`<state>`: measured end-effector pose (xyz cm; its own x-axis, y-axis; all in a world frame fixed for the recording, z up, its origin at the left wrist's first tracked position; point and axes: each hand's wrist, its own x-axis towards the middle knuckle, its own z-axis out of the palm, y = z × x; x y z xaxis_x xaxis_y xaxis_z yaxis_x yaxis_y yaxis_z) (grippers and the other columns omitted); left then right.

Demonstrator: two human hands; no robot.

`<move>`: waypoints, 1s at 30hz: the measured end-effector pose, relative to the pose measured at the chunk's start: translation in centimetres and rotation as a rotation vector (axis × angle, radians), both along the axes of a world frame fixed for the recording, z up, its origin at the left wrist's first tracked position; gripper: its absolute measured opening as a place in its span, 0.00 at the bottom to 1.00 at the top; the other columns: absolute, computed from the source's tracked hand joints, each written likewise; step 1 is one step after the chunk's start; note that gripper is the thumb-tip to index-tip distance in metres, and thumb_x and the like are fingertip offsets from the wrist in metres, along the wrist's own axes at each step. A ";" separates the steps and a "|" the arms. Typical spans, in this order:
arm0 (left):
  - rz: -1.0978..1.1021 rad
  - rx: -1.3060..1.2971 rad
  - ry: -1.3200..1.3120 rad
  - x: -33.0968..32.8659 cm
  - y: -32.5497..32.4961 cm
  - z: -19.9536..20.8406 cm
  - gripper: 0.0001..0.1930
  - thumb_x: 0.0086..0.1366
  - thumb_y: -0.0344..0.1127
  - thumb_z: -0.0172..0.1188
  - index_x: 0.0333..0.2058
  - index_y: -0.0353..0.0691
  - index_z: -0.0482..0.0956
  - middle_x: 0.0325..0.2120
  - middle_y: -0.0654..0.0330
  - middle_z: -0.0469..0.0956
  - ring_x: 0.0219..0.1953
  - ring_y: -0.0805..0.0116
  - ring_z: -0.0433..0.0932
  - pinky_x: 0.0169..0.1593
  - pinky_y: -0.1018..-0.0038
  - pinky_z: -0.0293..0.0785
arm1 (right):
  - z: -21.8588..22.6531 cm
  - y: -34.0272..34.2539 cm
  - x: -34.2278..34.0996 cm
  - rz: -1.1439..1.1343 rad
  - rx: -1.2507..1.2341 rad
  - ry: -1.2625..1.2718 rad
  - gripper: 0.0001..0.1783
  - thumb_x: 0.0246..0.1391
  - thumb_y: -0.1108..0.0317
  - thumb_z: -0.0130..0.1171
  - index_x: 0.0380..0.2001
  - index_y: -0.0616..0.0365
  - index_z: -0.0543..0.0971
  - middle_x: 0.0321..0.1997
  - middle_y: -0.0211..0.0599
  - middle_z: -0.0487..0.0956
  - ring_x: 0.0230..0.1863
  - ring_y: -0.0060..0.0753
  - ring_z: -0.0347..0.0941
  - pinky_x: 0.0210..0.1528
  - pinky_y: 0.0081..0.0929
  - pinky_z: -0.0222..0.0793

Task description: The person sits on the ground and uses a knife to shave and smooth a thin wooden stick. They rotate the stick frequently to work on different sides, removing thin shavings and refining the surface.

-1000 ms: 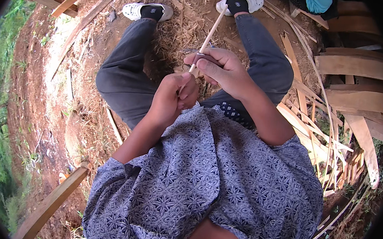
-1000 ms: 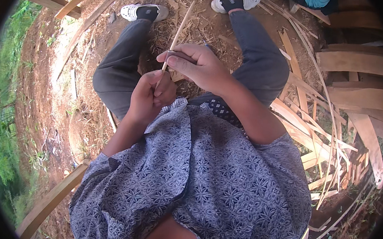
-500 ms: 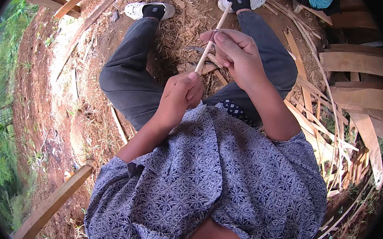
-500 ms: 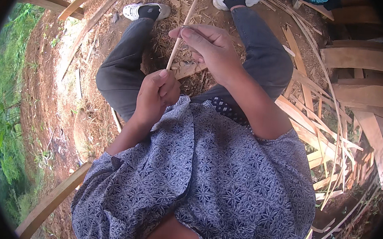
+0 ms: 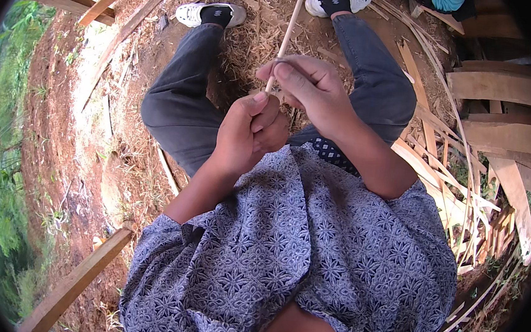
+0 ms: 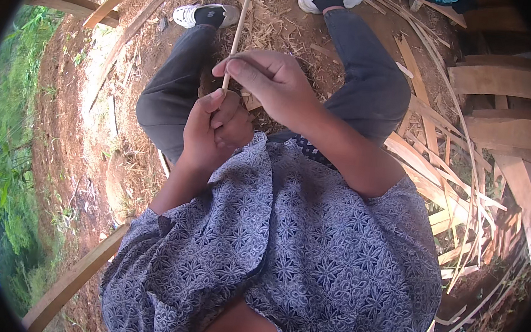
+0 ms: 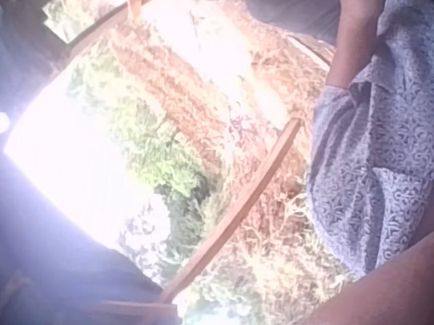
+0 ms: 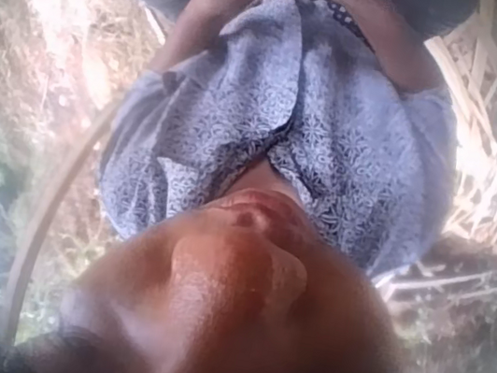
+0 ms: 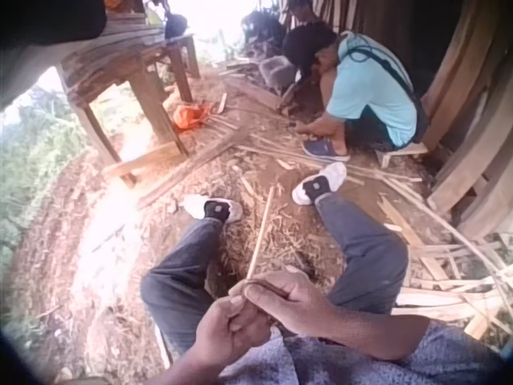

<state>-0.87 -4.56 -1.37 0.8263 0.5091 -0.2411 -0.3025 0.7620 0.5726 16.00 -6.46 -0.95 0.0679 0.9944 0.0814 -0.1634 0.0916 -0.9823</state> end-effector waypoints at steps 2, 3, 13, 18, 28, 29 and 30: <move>0.021 0.001 0.029 -0.1 0.5 0.5 0.22 0.72 0.47 0.39 0.17 0.48 0.56 0.09 0.69 0.54 0.13 0.78 0.50 0.19 0.76 0.48 | -1.1 -0.3 -0.9 0.031 0.058 -0.064 0.18 0.68 0.61 0.48 0.46 0.67 0.77 0.16 0.17 0.60 0.18 0.08 0.50 0.21 0.14 0.46; -0.010 -0.009 0.002 -0.2 0.1 -0.1 0.22 0.72 0.47 0.40 0.17 0.48 0.56 0.09 0.69 0.54 0.13 0.78 0.50 0.19 0.76 0.47 | 0.0 -0.1 -0.1 0.001 -0.028 -0.003 0.18 0.68 0.61 0.48 0.46 0.67 0.77 0.16 0.17 0.60 0.17 0.09 0.50 0.21 0.15 0.46; 0.004 0.071 0.039 0.1 -0.3 0.3 0.23 0.72 0.51 0.39 0.17 0.51 0.56 0.09 0.71 0.54 0.12 0.78 0.49 0.19 0.76 0.48 | 1.4 0.6 1.1 -0.018 -0.012 -0.008 0.18 0.68 0.63 0.48 0.48 0.68 0.77 0.15 0.16 0.57 0.17 0.09 0.49 0.19 0.15 0.44; -0.045 0.089 0.040 0.1 -0.2 0.9 0.23 0.72 0.52 0.39 0.17 0.52 0.56 0.08 0.71 0.53 0.12 0.79 0.48 0.19 0.77 0.47 | 1.7 1.7 1.5 -0.088 -0.006 0.207 0.18 0.68 0.62 0.49 0.47 0.67 0.78 0.17 0.17 0.61 0.17 0.09 0.50 0.20 0.15 0.45; -0.100 0.048 -0.036 0.2 -0.8 0.5 0.24 0.72 0.51 0.39 0.17 0.48 0.55 0.10 0.69 0.53 0.14 0.78 0.47 0.19 0.75 0.45 | 2.8 2.1 1.4 -0.135 0.069 0.452 0.18 0.69 0.61 0.47 0.46 0.68 0.76 0.16 0.17 0.57 0.16 0.09 0.47 0.19 0.15 0.44; -0.030 0.056 -0.006 0.2 -0.7 0.3 0.24 0.72 0.51 0.39 0.18 0.48 0.55 0.10 0.69 0.53 0.14 0.78 0.47 0.20 0.75 0.45 | 2.2 1.2 0.7 -0.106 0.013 0.219 0.18 0.69 0.61 0.47 0.46 0.68 0.76 0.16 0.17 0.57 0.17 0.09 0.47 0.19 0.15 0.43; -0.009 0.057 0.018 0.3 -0.6 0.7 0.23 0.72 0.51 0.38 0.18 0.49 0.55 0.10 0.69 0.52 0.13 0.78 0.47 0.19 0.75 0.45 | 2.0 -0.1 -0.5 -0.003 -0.074 0.219 0.19 0.68 0.61 0.48 0.46 0.69 0.76 0.16 0.16 0.57 0.17 0.08 0.47 0.19 0.15 0.43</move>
